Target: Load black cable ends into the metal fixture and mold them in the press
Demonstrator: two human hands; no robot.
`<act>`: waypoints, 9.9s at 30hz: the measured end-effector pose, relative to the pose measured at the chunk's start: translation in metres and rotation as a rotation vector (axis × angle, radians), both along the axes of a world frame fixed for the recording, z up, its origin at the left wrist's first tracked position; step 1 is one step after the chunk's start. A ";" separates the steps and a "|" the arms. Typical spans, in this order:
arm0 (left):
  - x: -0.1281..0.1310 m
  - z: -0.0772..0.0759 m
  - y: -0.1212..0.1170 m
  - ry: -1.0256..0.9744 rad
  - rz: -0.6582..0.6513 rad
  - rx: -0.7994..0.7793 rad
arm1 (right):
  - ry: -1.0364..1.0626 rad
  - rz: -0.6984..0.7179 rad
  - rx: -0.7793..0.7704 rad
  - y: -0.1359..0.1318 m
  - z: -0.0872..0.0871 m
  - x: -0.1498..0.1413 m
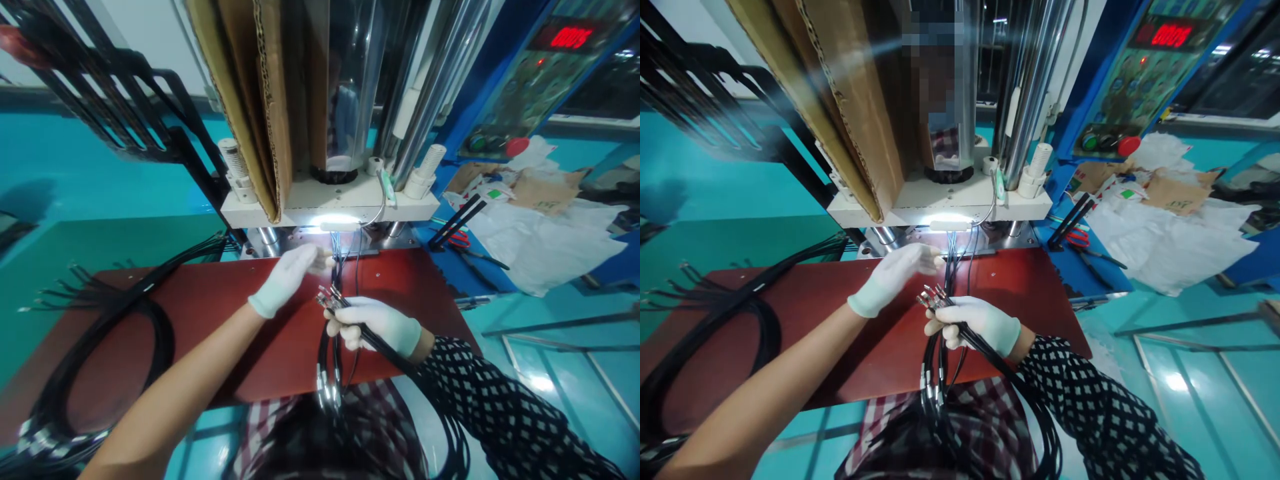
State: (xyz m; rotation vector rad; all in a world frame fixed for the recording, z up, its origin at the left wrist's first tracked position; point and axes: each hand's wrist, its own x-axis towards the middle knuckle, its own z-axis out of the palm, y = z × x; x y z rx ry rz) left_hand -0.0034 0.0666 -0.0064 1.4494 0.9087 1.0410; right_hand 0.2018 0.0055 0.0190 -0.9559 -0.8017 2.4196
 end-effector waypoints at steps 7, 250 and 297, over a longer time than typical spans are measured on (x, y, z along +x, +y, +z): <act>-0.001 -0.018 0.040 1.295 0.111 0.517 | -0.198 0.033 0.134 0.002 -0.004 0.001; -0.010 -0.003 -0.070 -0.154 -0.037 -0.472 | -0.389 0.220 0.487 0.026 -0.001 0.018; -0.010 -0.008 -0.067 0.074 0.024 -0.163 | -0.704 -0.053 0.848 0.012 0.006 -0.022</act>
